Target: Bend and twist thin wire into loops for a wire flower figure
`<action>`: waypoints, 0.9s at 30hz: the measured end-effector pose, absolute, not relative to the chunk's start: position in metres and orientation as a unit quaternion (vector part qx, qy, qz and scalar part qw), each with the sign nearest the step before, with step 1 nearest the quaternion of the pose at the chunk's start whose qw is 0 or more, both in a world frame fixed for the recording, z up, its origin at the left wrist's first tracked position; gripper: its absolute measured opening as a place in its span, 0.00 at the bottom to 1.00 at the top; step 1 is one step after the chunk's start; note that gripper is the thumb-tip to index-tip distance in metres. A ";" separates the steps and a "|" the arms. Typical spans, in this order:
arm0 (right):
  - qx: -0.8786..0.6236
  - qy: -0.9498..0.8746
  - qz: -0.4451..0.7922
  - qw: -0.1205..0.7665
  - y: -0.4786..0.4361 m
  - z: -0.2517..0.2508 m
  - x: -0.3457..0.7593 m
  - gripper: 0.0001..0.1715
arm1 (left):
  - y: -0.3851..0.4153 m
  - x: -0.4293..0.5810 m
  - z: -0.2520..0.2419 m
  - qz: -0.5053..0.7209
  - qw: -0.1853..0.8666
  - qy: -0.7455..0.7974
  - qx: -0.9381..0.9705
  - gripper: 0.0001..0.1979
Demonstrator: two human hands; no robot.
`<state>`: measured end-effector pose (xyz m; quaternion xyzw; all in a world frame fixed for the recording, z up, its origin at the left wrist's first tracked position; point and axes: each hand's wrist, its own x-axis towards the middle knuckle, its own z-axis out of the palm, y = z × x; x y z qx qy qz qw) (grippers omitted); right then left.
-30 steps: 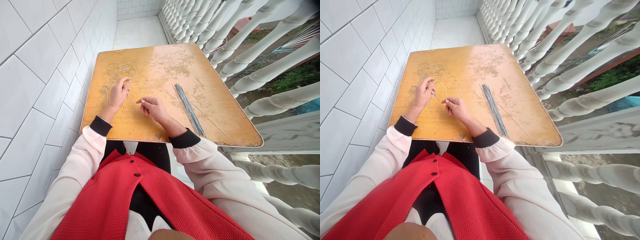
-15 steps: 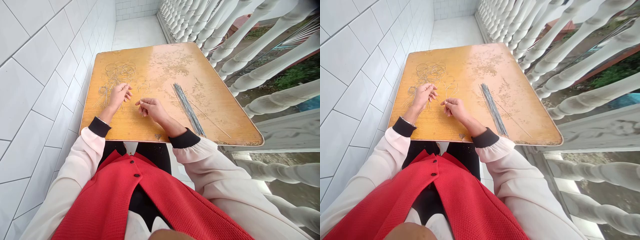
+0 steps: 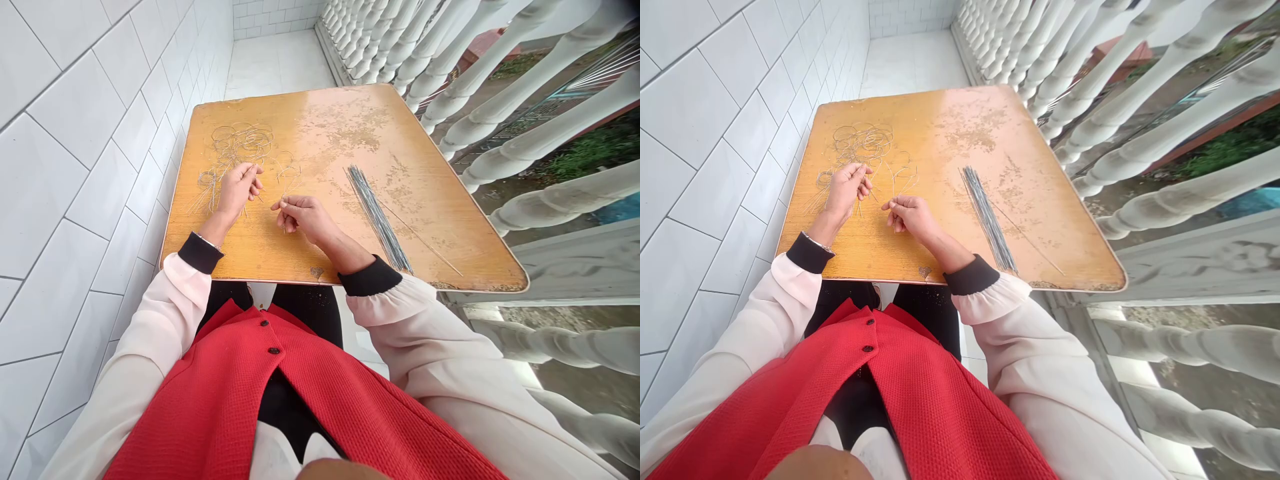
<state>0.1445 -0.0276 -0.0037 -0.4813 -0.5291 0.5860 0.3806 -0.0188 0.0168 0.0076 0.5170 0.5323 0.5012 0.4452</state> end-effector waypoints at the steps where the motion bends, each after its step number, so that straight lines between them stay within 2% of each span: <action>1: -0.482 -0.527 0.587 0.381 -0.028 -0.003 0.144 0.18 | 0.017 -0.019 0.007 0.501 0.443 0.531 0.520 0.13; 11: -0.470 -0.523 0.590 0.397 -0.025 -0.005 0.149 0.16 | 0.016 -0.024 0.011 0.525 0.483 0.518 0.472 0.22; 13: -0.461 -0.519 0.590 0.413 -0.024 -0.007 0.150 0.14 | 0.018 -0.026 0.008 0.527 0.517 0.515 0.436 0.19; 16: -0.451 -0.517 0.593 0.420 -0.024 -0.008 0.150 0.12 | 0.020 -0.024 0.001 0.507 0.593 0.495 0.382 0.09; 21: -0.443 -0.522 0.602 0.410 -0.025 -0.008 0.149 0.13 | 0.011 -0.010 -0.005 0.445 0.688 0.402 0.408 0.08; 27: -0.445 -0.533 0.607 0.386 -0.025 -0.010 0.144 0.16 | 0.005 -0.003 -0.003 0.447 0.674 0.385 0.445 0.07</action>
